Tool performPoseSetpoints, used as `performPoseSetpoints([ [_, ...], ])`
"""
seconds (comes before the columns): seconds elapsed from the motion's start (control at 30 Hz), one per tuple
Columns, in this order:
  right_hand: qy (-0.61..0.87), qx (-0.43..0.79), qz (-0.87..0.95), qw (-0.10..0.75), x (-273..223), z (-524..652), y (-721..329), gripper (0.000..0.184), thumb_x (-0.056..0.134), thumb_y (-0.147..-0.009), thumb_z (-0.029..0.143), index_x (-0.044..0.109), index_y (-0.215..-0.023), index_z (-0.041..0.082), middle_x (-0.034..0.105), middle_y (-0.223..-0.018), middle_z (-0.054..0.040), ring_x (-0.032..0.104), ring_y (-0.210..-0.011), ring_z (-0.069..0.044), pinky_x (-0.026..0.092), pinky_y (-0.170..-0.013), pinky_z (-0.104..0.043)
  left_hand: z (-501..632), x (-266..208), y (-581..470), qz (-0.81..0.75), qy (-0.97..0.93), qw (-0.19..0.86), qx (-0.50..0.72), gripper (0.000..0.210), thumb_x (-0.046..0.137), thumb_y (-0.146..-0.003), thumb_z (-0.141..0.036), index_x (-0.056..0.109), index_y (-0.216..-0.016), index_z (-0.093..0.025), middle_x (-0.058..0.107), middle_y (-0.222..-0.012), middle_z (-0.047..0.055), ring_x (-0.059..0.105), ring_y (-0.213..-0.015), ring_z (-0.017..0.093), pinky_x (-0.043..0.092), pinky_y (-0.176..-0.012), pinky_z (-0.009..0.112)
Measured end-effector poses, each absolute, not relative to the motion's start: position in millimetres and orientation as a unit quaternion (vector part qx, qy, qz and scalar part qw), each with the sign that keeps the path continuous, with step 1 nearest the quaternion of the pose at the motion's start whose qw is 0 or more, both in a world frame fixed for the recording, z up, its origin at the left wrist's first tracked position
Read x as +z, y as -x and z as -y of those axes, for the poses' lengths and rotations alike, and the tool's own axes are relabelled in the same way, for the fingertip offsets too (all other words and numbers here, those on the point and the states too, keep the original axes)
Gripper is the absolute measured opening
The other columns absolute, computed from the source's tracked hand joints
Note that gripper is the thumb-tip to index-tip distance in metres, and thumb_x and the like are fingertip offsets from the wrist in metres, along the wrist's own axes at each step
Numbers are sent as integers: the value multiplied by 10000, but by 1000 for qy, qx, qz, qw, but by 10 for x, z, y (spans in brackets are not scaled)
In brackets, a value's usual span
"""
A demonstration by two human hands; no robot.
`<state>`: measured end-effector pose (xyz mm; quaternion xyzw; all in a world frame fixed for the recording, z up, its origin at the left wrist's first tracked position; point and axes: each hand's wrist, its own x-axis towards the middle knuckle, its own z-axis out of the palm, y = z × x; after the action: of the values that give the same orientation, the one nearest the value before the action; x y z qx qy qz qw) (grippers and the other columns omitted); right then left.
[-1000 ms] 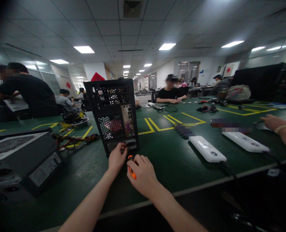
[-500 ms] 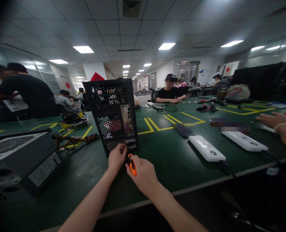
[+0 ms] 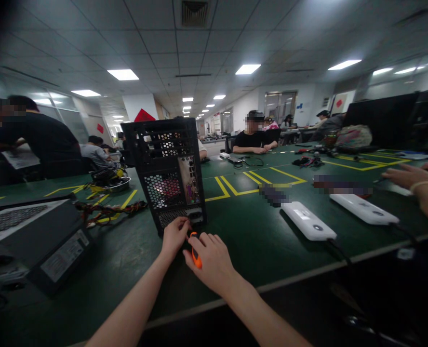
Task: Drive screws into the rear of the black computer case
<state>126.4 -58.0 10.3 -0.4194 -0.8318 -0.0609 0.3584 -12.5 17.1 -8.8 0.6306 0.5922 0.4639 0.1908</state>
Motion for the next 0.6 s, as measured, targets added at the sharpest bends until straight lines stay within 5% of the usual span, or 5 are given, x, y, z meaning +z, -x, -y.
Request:
performPoseSetpoints([
  [0.6,405,-78,832,371,111,587,-1267,140,456,-737,180,534,-853,196,476,-760,-27,453,-724,-141,342,-672,-277,-198,-112,127,-564,-619,260,481,190,414,-745,-277,545,-776,-143,604,-618,7,494,-361,65,367,-415,181],
])
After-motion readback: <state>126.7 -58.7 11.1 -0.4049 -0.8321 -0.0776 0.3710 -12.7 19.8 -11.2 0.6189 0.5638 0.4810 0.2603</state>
